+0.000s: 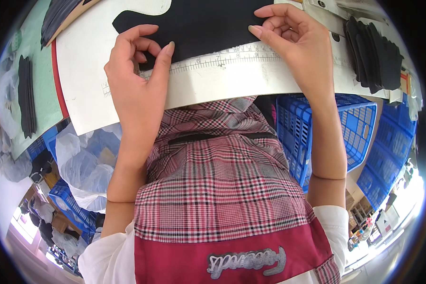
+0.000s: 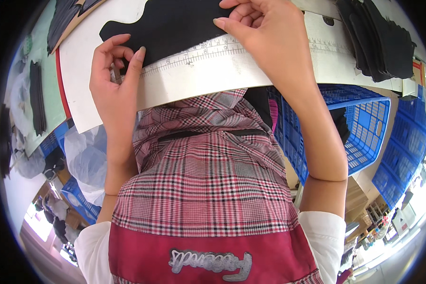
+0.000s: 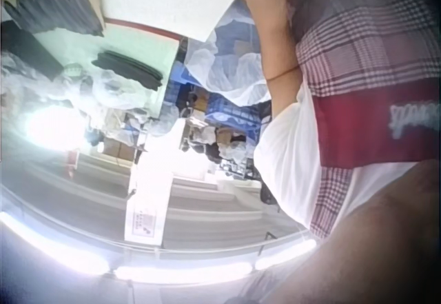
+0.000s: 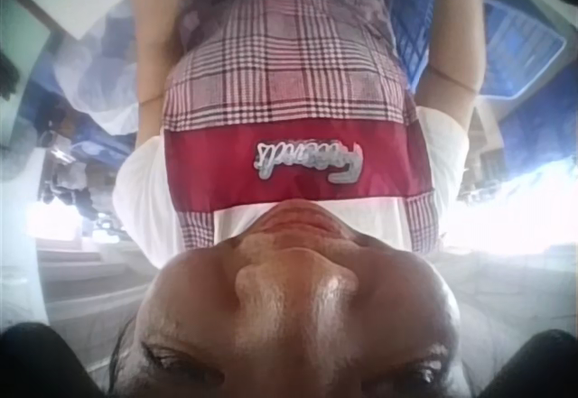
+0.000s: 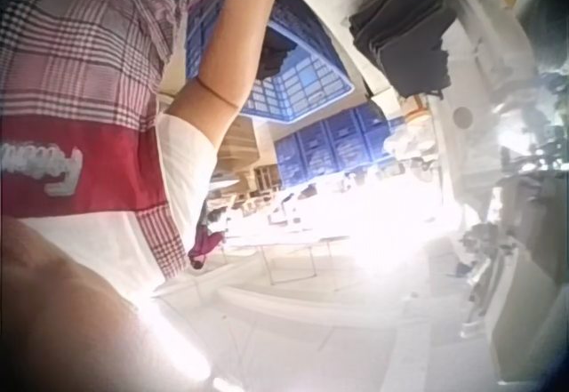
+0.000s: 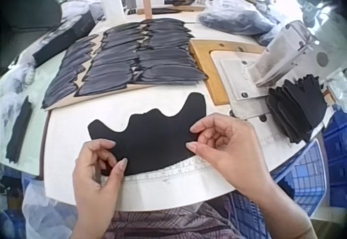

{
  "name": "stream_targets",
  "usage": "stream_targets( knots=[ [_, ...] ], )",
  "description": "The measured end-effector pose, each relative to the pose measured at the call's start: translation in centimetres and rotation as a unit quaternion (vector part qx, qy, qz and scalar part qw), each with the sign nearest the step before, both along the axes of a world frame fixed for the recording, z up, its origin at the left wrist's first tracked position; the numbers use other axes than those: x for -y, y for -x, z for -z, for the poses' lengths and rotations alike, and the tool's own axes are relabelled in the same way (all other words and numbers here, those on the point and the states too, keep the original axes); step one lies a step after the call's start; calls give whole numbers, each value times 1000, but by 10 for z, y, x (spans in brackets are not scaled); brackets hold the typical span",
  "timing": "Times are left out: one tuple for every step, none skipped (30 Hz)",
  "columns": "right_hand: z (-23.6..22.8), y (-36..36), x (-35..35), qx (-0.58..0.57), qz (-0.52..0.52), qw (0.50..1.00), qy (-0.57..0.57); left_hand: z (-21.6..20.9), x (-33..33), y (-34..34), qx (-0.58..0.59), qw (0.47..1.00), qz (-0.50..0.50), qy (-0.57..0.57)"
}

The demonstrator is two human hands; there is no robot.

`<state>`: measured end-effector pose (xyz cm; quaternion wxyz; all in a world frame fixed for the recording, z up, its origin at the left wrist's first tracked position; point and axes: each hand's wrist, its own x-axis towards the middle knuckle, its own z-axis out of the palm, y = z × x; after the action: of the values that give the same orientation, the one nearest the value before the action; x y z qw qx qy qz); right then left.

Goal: The person repeatedly picks up black fabric pieces from a pile on a workbench, unfolds them, and places them flat against a white template with a ruler to check alignment. The person then folds the pieces and places them into a blue plastic crate. This cycle is repeated for multiple pieces throughout the clip.

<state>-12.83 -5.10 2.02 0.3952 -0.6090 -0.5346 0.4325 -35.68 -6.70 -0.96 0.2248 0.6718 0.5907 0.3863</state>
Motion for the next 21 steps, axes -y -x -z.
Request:
stream_targets(
  knots=[
    [-1, 1, 0, -4, 3, 1000, 5, -1, 0, 0, 6, 1000, 1, 2],
    [-2, 1, 0, -8, 7, 1000, 9, -2, 0, -1, 6, 1000, 1, 8],
    [-3, 1, 1, -13, 10, 1000, 14, -2, 1, -1, 6, 1000, 1, 13],
    [-3, 1, 1, -5, 10, 1000, 12, -3, 1, -2, 7, 1000, 0, 18],
    [-2, 1, 1, 2, 9, 1000, 10, -3, 1, -2, 7, 1000, 0, 17],
    [-2, 1, 1, 9, 8, 1000, 8, -2, 1, -2, 7, 1000, 0, 16],
    [-1, 1, 2, 17, 6, 1000, -2, -2, 1, -2, 7, 1000, 0, 15],
    [0, 1, 3, 24, 4, 1000, -12, -2, 1, -2, 5, 1000, -1, 12],
    [1, 1, 3, 32, 1, 999, -22, -1, 1, -2, 3, 1000, -2, 9],
    [0, 2, 4, 45, 1, 999, -18, -1, 1, -2, 0, 1000, -3, 6],
    [-1, 3, 5, 58, 1, 998, -16, 0, 1, -3, -4, 1000, -6, 4],
    [-2, 3, 5, 71, 1, 997, -13, 0, 2, -3, -8, 1000, -9, 3],
    [1, 2, 5, 105, -12, 994, -39, 1, 2, -3, -13, 1000, -12, 1],
    [7, 0, 5, 139, -25, 988, -68, 0, 3, -4, -41, 999, -14, -7],
    [11, -1, 4, 173, -38, 979, -97, -2, 6, -5, -70, 997, -16, -14],
    [12, -2, 5, 171, -37, 981, -90, -4, 7, -8, -99, 995, -19, -22],
    [11, -1, 5, 169, -39, 981, -86, -4, 6, -13, -146, 987, -17, -69],
    [11, 1, 5, 167, -42, 982, -83, -5, 5, -20, -194, 974, -16, -115],
    [14, 0, 4, 171, -38, 979, -101, -6, 6, -29, -241, 957, -17, -159],
    [19, -1, 3, 174, -39, 977, -119, -6, 11, -43, -231, 962, 58, -134],
    [22, -3, 0, 175, -41, 974, -137, -5, 15, -59, -220, 961, 132, -107]
  ],
)
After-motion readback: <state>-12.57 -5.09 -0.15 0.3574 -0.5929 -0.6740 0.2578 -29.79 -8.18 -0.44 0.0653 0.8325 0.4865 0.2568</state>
